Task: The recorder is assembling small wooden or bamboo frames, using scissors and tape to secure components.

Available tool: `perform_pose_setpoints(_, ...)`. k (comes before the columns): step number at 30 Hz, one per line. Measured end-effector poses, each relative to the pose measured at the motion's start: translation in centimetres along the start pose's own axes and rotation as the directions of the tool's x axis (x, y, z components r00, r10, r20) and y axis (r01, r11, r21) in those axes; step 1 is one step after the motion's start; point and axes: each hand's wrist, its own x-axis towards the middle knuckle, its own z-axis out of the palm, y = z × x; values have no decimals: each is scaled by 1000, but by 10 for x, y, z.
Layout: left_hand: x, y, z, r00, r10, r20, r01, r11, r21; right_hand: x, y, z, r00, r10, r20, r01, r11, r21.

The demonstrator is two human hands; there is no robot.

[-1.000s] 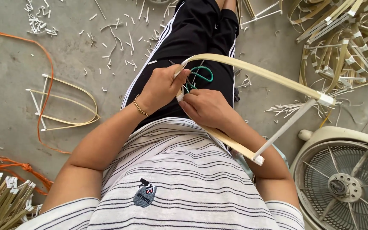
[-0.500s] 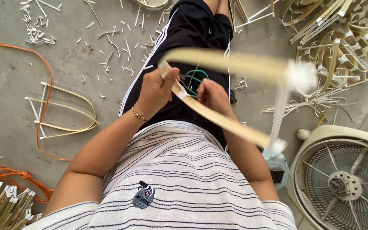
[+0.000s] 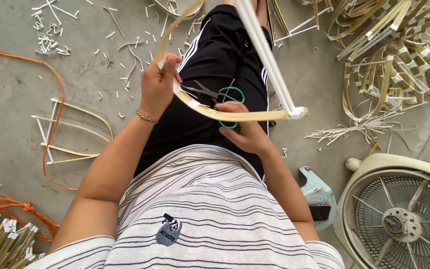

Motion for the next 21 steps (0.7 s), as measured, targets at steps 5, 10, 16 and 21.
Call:
perform_pose_setpoints(5, 7, 5, -18, 994, -53, 99, 80, 952, -294, 2, 40, 13, 981, 175, -86, -195, 859, -474)
perform_pose_setpoints(10, 9, -9, -20, 981, -6, 193, 92, 894, -438, 13, 62, 25, 947, 286, -143, -304, 664, -683)
perform_pose_setpoints(16, 5, 20, -10, 956, -11, 292, 166, 843, -512, 20, 71, 13, 985, 23, -168, -149, 586, -796)
perform_pose_setpoints(21, -3, 11, -9, 909, -100, 405, 362, 671, -647, 21, 26, 0, 939, 343, -34, -316, 816, -485)
